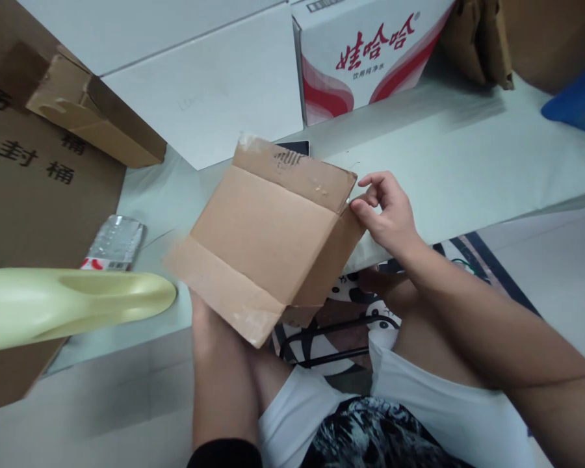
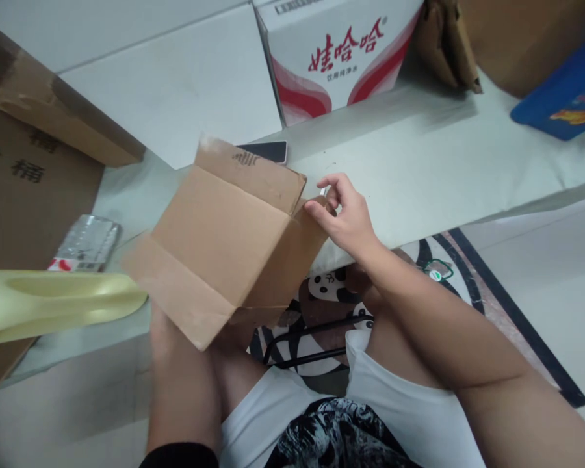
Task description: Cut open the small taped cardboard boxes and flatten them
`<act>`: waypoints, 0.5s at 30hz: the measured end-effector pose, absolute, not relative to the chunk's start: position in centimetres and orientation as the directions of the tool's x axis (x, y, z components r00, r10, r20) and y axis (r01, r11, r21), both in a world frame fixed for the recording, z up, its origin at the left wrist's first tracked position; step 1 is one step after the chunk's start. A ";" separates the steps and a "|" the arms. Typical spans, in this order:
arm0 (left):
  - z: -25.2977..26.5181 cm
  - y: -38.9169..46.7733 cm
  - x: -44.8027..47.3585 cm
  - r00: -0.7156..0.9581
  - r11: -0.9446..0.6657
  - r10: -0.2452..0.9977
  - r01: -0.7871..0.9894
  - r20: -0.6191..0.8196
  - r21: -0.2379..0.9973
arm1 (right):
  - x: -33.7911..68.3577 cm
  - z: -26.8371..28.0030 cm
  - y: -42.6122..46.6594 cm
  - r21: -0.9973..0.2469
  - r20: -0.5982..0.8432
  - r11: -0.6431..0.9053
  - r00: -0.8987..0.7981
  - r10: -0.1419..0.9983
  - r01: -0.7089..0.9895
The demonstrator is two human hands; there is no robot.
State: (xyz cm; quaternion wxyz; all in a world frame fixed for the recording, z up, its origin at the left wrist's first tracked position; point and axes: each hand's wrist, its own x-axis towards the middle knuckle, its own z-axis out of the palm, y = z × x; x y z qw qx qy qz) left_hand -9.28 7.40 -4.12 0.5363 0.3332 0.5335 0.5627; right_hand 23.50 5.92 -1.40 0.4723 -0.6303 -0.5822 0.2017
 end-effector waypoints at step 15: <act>0.5 8.9 -8.2 -0.276 -0.265 0.949 -0.450 0.150 0.853 | 22.5 -0.9 6.0 -0.958 -0.200 -0.248 -0.284 0.938 -0.143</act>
